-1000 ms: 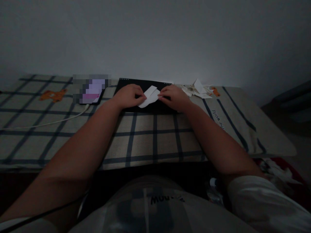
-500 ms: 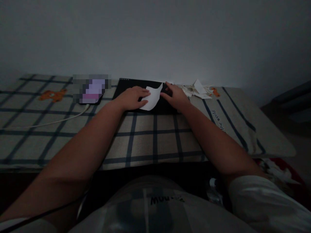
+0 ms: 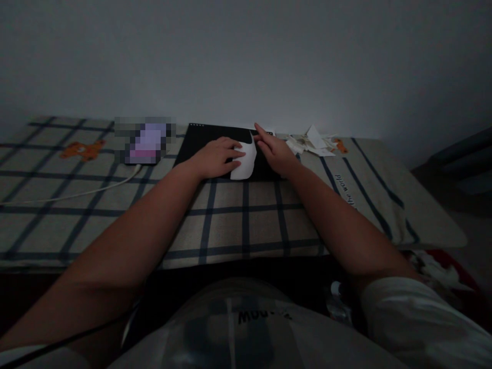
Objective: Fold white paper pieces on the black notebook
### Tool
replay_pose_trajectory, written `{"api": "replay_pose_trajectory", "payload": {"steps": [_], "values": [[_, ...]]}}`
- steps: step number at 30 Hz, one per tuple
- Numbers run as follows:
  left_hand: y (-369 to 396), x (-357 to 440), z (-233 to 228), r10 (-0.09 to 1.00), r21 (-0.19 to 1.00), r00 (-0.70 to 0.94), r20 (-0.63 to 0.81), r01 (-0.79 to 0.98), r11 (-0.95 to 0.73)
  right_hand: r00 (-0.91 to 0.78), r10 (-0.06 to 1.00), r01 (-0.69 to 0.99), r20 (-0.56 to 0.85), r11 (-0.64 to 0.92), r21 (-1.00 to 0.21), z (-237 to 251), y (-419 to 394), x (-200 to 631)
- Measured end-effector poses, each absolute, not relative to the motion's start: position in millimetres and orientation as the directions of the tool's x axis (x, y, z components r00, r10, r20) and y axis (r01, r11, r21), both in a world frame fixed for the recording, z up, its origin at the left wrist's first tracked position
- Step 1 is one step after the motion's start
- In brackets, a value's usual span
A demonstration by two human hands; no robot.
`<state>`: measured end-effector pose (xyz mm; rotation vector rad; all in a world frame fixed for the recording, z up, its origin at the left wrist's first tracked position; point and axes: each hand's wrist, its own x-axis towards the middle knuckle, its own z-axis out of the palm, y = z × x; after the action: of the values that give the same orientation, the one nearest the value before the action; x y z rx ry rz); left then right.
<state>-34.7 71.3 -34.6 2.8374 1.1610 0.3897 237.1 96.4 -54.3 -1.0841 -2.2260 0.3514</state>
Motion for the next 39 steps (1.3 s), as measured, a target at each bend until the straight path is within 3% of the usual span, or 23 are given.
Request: {"api": "replay_pose_trajectory", "payload": {"steps": [14, 26, 39], "values": [[64.6, -27.2, -27.7, 0.721, 0.124, 0.678, 0.146, 0.71, -0.693, -0.598, 0.687, 0.554, 0.412, 0.726, -0.406, -68.8, 106.4, 239.7], [65.6, -31.0, -26.1, 0.724, 0.107, 0.679, 0.12, 0.716, -0.69, -0.658, 0.713, 0.651, 0.242, 0.7, -0.294, -65.6, 101.3, 242.6], [68.4, -31.5, -29.6, 0.735, 0.112, 0.671, 0.098, 0.726, -0.678, -0.727, 0.678, 0.65, 0.108, 0.731, -0.209, -59.7, 100.3, 244.8]]}}
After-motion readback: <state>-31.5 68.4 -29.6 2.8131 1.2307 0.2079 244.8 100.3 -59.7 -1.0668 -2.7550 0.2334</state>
